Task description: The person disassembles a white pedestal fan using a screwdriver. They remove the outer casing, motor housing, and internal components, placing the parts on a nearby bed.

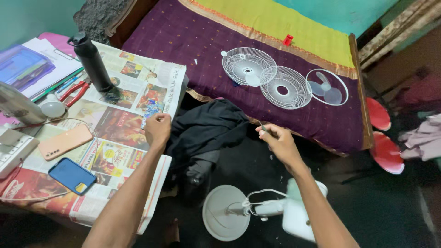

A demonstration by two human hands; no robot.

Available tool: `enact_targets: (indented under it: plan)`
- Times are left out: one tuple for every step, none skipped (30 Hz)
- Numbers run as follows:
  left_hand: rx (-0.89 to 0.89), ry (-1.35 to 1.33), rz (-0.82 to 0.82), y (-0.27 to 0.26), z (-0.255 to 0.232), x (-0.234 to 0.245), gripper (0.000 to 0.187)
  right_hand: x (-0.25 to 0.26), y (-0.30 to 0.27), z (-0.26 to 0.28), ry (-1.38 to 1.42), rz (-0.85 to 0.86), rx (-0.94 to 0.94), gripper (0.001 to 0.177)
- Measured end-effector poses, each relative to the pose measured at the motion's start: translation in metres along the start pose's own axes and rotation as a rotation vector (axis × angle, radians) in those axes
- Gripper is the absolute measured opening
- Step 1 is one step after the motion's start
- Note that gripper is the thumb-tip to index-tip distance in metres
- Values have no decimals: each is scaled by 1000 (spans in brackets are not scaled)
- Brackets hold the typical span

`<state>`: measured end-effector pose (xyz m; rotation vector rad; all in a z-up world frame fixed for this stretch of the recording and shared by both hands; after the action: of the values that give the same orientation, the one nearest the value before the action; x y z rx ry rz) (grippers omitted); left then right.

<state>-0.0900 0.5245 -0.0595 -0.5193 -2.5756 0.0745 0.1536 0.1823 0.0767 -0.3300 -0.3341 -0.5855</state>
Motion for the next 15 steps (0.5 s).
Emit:
enact_targets:
  plan:
    - [62,42,6,27,25,3,34,-15,14,2,-4,-4,-7,25]
    - [123,95,0,52,49,11,38,-31,32,11,-18,-15,72,26]
    - [150,150,26,72,66,11,45,-46,48,19,-31,-27,152,27]
    - [178,203,62,85,81,3,53,-60,59,25,-45,-44,225,28]
    - [206,256,98,95,93,-3,61,-77,71,20,-55,-28,176,28]
    - [202,329,101,103,99,-7,68,-89,79,15,-70,-17,126,29]
    - [197,401,104,109,102,-9,76,-100,88,10,-84,-5,76,30]
    - [190,472,112,114,104,-13,84,-109,95,7,-44,23,47,31]
    - [196,496,123,118,106,-16,89,-117,102,3,-3,50,18,32]
    - [199,517,138,121,106,-21,93,-123,106,-1,36,73,-12,33]
    - [201,539,153,124,108,-23,98,-127,109,-3,35,76,-6,34]
    - [185,543,141,126,107,-25,100,-127,112,-4,30,78,2,35]
    - [169,547,130,127,107,-25,102,-127,113,-6,26,80,10,36]
    - [152,550,116,128,105,-26,104,-125,116,-8,25,74,-2,36]
    - [133,558,111,130,103,-28,104,-123,117,-11,23,68,-13,36]
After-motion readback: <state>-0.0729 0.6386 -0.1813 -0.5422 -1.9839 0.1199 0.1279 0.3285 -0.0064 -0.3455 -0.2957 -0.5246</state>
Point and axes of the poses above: each hand's wrist, its own y-axis towards the middle knuckle, its own x-axis out of the back of the hand, z = x × y, the point moved 9 cm from there along y, towards the middle knuckle, and after that the axes turned 10 degrees about z, right-handed, at the moved point
